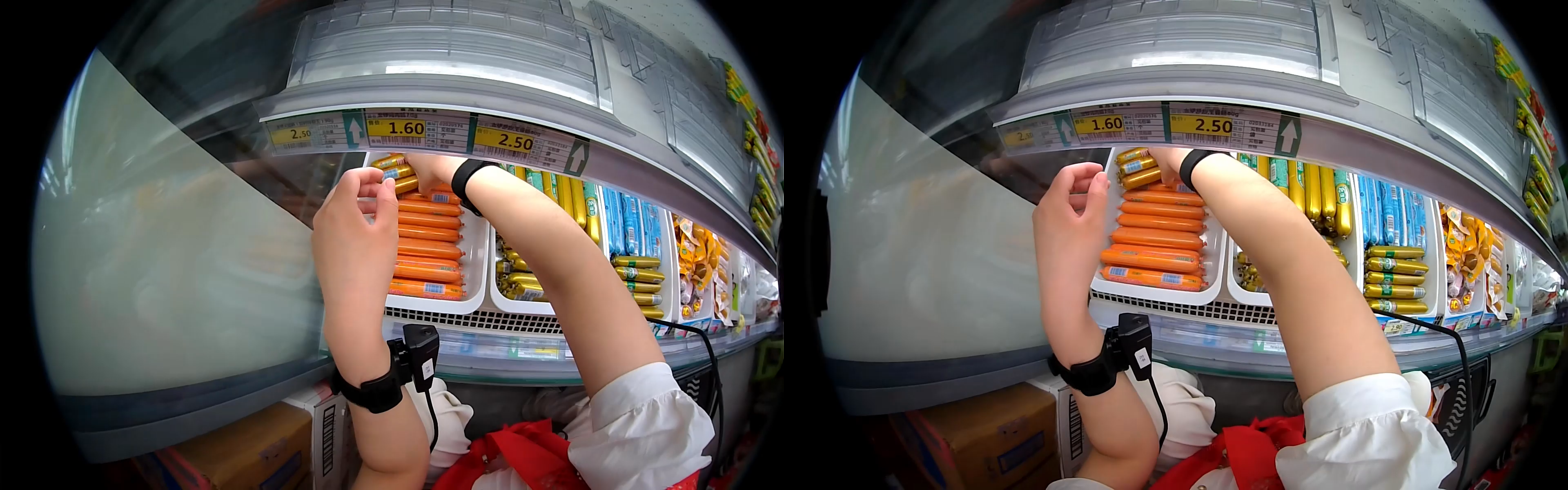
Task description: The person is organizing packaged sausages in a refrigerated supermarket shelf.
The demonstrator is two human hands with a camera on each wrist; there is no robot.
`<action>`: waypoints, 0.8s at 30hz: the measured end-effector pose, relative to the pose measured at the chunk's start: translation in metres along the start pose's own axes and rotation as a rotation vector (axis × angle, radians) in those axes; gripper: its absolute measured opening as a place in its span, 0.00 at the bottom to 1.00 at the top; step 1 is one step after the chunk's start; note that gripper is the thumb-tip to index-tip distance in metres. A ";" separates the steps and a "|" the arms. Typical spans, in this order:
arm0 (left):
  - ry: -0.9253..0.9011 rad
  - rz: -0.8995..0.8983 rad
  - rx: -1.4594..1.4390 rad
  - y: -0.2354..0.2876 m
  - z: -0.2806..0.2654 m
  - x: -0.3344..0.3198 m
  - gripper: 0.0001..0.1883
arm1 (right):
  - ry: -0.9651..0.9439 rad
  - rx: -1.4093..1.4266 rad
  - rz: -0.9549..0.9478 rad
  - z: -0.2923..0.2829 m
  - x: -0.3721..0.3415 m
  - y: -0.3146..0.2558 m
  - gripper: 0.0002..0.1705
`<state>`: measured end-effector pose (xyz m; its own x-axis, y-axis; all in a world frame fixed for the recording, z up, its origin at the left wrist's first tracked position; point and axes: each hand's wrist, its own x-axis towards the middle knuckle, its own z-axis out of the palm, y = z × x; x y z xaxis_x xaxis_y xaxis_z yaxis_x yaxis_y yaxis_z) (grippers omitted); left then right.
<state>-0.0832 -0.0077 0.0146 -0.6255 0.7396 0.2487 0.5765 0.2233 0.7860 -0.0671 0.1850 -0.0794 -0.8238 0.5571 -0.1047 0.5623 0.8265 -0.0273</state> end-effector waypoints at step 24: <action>0.058 0.025 -0.038 0.004 -0.005 -0.002 0.09 | 0.011 0.653 -0.005 -0.016 -0.018 0.029 0.15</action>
<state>-0.0821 -0.0116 0.0194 -0.6410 0.7064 0.3002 0.5726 0.1797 0.7999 -0.0370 0.2005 -0.0628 -0.8252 0.5571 -0.0928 0.4833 0.6114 -0.6266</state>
